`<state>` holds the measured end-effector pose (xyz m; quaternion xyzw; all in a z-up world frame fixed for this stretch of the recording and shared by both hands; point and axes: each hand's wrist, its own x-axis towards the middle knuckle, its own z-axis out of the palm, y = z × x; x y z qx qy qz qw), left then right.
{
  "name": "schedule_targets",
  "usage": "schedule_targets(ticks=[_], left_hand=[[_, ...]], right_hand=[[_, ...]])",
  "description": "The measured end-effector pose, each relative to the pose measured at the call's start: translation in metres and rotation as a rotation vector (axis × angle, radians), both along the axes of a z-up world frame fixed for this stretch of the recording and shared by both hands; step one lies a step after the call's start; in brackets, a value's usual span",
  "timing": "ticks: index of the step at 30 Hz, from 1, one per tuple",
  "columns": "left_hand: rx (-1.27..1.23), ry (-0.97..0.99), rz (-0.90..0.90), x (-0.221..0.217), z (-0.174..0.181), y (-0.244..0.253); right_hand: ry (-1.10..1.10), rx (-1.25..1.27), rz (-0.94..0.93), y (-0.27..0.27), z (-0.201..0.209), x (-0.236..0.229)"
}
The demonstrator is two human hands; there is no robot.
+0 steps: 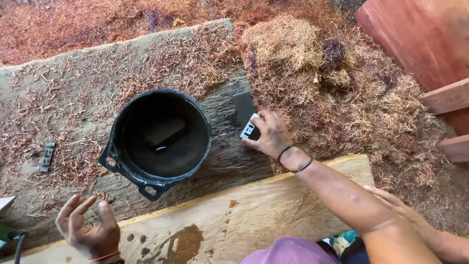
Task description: Sharpening a metal blade on a sharpening stone with water.
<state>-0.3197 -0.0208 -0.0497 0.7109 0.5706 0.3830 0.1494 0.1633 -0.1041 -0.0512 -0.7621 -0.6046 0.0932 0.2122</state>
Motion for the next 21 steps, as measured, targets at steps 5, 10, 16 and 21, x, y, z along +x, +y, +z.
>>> schedule_targets(ticks=[5,10,16,21], left_hand=[[-0.053,0.152,0.093,-0.043,-0.034,-0.009],[-0.069,0.135,0.124,-0.045,-0.041,-0.010],[-0.067,0.137,0.075,-0.041,-0.039,-0.009],[-0.077,0.126,0.078,-0.044,-0.044,-0.009]], right_hand=[[-0.067,-0.081,0.041,0.003,-0.004,0.000],[-0.066,-0.178,0.092,-0.006,0.000,-0.004],[-0.147,-0.150,0.119,0.024,-0.011,0.006],[-0.145,-0.049,0.134,0.004,-0.010,-0.003]])
